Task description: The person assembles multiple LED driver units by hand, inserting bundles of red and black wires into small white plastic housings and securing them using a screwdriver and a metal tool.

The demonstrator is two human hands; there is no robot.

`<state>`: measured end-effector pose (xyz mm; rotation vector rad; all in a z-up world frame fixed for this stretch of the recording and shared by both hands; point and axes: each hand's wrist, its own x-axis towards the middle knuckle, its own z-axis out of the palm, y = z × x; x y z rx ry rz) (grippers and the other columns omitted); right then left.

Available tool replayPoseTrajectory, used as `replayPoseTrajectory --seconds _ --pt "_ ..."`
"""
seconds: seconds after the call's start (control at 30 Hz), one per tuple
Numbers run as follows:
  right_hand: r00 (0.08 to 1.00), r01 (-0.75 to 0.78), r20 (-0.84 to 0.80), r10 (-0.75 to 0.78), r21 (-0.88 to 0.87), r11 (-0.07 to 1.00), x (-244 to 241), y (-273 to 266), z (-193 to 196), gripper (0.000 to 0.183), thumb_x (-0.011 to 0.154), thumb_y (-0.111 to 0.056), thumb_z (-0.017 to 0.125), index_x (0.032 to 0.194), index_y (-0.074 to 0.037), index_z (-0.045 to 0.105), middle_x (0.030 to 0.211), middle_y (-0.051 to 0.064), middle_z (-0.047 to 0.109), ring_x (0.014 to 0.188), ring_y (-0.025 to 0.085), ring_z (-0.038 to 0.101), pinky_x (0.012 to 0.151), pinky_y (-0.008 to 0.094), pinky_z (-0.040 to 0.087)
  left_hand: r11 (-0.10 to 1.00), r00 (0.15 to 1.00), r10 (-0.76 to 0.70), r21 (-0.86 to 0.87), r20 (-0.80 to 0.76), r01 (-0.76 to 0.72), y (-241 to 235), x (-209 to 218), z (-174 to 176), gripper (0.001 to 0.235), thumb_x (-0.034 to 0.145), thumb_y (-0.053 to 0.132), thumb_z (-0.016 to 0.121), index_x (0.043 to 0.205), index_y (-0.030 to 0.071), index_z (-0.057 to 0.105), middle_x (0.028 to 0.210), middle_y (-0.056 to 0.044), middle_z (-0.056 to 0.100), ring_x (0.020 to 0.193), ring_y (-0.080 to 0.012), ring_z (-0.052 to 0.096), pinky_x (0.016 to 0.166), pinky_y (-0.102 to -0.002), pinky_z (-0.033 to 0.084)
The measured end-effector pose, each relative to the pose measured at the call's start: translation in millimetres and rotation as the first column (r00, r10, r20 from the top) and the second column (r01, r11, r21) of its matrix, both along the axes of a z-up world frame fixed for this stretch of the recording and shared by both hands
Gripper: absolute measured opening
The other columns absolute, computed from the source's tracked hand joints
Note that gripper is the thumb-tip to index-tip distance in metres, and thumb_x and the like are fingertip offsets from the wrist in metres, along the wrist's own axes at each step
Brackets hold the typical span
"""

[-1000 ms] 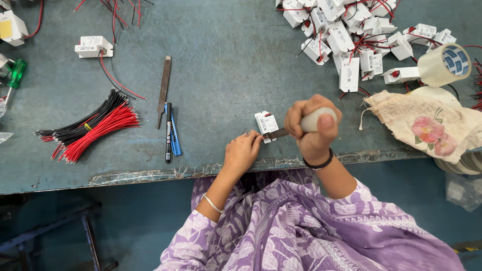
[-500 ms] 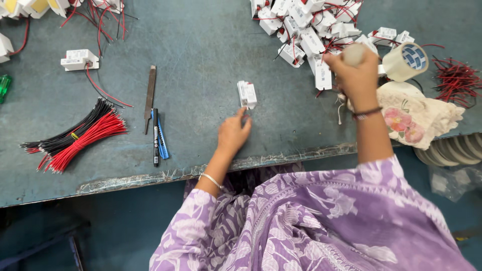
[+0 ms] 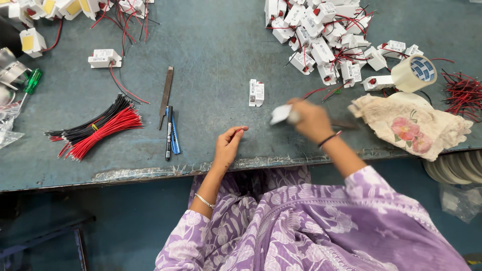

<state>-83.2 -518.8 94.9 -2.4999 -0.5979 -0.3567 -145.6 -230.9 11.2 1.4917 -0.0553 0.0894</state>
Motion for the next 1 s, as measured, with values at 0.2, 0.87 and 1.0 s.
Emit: replayPoseTrajectory --seconds 0.2,0.87,1.0 --pt "0.856 -0.494 0.051 0.514 -0.212 0.843 -38.5 38.1 17.7 0.017 0.073 -0.012 0.077 0.082 -0.012 0.063 0.137 -0.001 0.068 0.1 0.024 0.07 0.086 0.042 0.052 0.934 0.987 -0.158 0.328 0.018 0.143 1.0 -21.5 36.0 0.027 0.099 0.014 0.061 0.12 0.014 0.079 0.084 -0.008 0.064 0.078 -0.0146 0.055 0.069 -0.033 0.044" --pt "0.99 -0.141 0.12 0.076 0.908 0.396 -84.6 -63.8 105.5 0.032 0.108 0.011 0.066 0.102 -0.008 0.04 0.11 0.024 0.07 0.072 0.023 0.064 0.065 0.032 0.054 0.193 0.922 -0.382 0.971 -0.056 0.139 -97.6 21.4 42.2 0.013 0.084 0.015 0.069 0.091 0.009 0.078 0.101 -0.015 0.076 0.095 -0.0323 0.076 0.078 -0.045 0.059" --pt "0.991 -0.127 0.108 0.077 0.942 0.311 -102.5 -63.0 125.7 0.031 0.108 -0.016 0.072 0.103 -0.011 0.042 0.1 0.021 0.068 0.058 0.023 0.055 0.054 0.03 0.046 0.467 0.92 -0.387 0.873 0.059 0.141 -41.5 -6.1 59.3 0.019 0.076 0.02 0.069 0.087 0.019 0.084 0.098 -0.01 0.075 0.087 -0.0317 0.074 0.072 -0.047 0.056"
